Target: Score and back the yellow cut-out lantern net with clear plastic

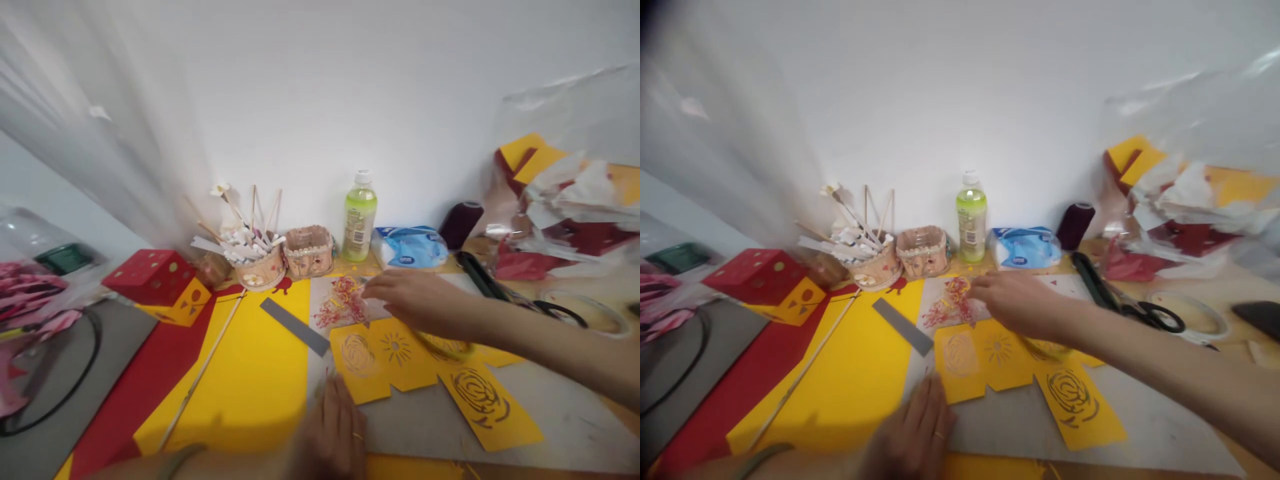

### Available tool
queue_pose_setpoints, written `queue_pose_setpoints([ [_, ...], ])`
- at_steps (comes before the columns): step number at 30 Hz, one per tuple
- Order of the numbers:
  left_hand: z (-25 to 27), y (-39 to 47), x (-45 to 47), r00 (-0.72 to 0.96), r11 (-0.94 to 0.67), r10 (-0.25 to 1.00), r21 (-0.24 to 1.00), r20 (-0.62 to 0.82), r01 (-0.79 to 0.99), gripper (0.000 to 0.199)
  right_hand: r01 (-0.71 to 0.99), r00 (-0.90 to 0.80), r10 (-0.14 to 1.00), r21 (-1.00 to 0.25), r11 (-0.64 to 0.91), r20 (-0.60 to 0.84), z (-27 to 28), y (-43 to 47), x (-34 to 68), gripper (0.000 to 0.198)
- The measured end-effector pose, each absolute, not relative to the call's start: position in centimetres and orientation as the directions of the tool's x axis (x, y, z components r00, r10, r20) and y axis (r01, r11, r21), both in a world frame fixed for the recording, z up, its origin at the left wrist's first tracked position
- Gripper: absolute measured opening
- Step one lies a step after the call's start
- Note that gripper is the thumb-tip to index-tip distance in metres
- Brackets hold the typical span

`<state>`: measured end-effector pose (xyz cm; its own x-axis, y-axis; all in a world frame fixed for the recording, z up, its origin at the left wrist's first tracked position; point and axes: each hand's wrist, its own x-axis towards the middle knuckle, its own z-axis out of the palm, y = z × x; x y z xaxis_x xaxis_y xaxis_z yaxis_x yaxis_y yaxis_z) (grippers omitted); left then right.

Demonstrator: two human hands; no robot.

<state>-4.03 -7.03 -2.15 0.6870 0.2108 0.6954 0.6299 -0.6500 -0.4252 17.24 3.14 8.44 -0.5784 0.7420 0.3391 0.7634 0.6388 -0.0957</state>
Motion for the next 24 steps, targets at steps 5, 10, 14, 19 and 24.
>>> queue_pose_setpoints([
  [5,-1.6,-7.2,-4.1,0.713,-0.675,0.221,-0.423,0.665,0.604,0.015,0.633,-0.774,0.608,0.168,0.756,0.176,3.1,4.9,17.1,0.031],
  [10,-1.7,-7.3,-4.5,0.743,-0.697,0.264,-0.411,0.614,0.588,0.017,0.697,-0.696,0.611,0.151,0.701,0.377,3.8,4.5,17.9,0.033],
  [14,-1.6,-7.4,-4.6,0.751,-0.711,0.263,-0.405,0.605,0.575,0.016,0.698,-0.666,0.585,0.109,0.708,0.463,4.2,1.4,18.3,0.041],
  [19,-1.4,-7.4,-4.6,0.720,-0.708,0.287,-0.366,0.632,0.604,0.018,0.667,-0.708,0.549,0.165,0.727,0.445,2.8,-2.1,20.0,0.056],
  [24,-1.3,-7.3,-4.6,0.706,-0.720,0.276,-0.345,0.652,0.601,0.018,0.621,-0.757,0.549,0.129,0.773,0.354,0.6,-4.4,20.8,0.049],
])
